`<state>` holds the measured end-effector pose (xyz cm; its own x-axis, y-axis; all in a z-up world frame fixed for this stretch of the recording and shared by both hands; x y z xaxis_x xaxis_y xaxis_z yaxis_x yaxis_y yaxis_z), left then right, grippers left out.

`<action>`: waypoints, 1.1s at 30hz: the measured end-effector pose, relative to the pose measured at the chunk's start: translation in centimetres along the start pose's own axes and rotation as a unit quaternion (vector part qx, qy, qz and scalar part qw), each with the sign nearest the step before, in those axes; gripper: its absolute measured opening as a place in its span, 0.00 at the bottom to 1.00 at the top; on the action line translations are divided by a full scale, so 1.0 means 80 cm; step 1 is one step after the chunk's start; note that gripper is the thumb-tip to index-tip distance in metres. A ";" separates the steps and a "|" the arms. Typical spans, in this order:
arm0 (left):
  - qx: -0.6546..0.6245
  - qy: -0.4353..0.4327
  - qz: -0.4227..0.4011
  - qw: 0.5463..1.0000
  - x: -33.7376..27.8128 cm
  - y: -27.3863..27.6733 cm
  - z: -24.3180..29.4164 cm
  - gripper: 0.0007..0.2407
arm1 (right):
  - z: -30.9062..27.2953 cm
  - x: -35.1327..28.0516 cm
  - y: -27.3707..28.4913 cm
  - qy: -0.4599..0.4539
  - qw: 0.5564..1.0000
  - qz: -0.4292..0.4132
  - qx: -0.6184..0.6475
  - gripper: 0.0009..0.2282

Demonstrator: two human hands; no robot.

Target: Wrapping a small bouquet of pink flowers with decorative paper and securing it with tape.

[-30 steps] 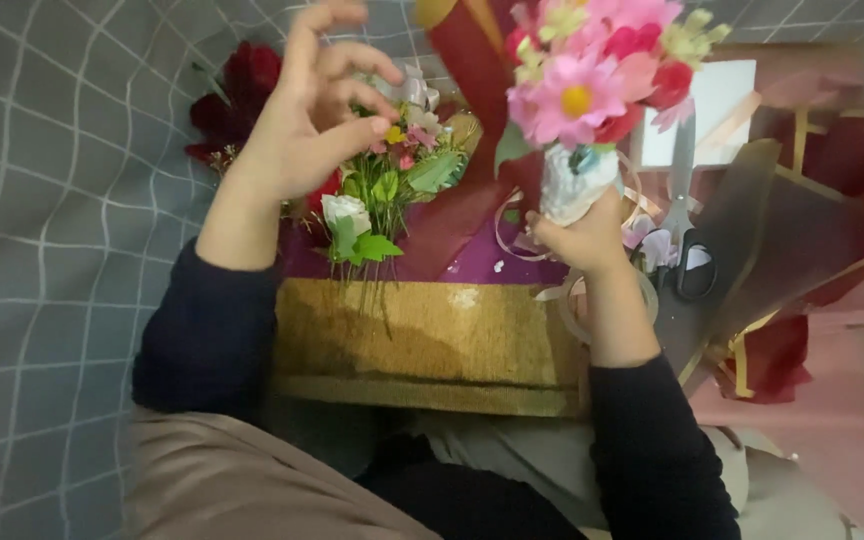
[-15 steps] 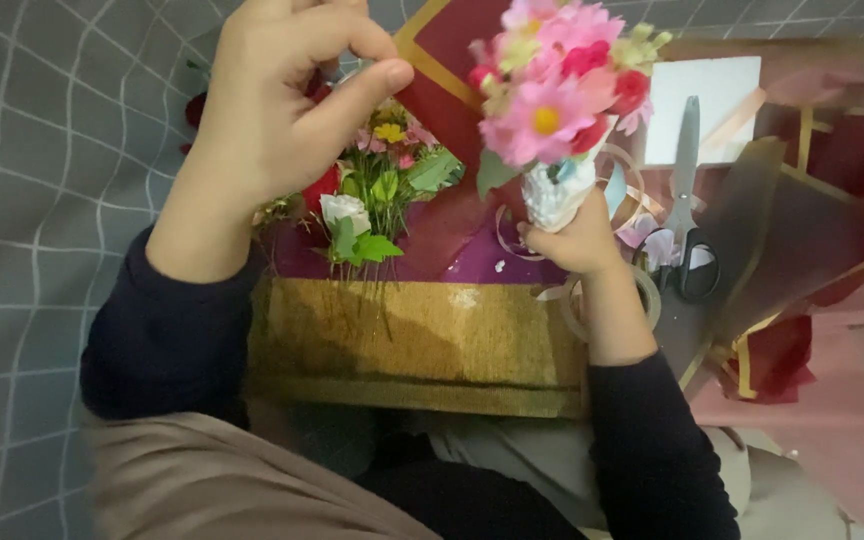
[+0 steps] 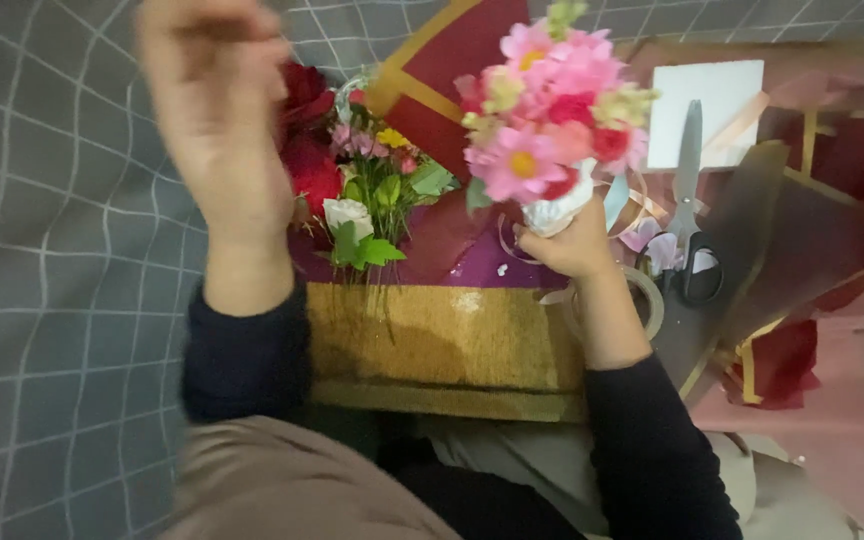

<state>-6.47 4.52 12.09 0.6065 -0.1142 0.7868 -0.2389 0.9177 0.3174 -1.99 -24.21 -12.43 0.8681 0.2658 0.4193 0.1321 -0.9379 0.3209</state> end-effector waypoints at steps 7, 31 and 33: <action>-0.099 0.270 0.180 0.941 -0.139 -0.081 -0.108 0.13 | -0.008 0.004 -0.017 0.007 1.000 -0.017 0.000 0.14; -0.160 0.212 -0.030 0.964 -0.274 -0.258 -0.126 0.25 | -0.017 0.023 -0.052 -0.011 0.997 -0.073 -0.013 0.27; -0.126 0.210 -0.026 0.969 -0.283 -0.260 -0.129 0.26 | -0.022 0.025 -0.057 -0.014 0.997 -0.080 -0.014 0.28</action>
<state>-7.39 -8.05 -17.81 0.8804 -0.0473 0.4718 -0.0382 0.9847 0.1701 -1.67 -19.00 -11.56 0.8502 0.4043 0.3371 0.2567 -0.8776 0.4050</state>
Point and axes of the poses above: each hand's wrist, its own x-axis towards the middle knuckle, its own y-axis out of the back of the hand, z = x × y, the point moved 1 cm from there along x, towards the middle knuckle, and after that the axes turned 4 degrees about x, right-handed, at the moved point
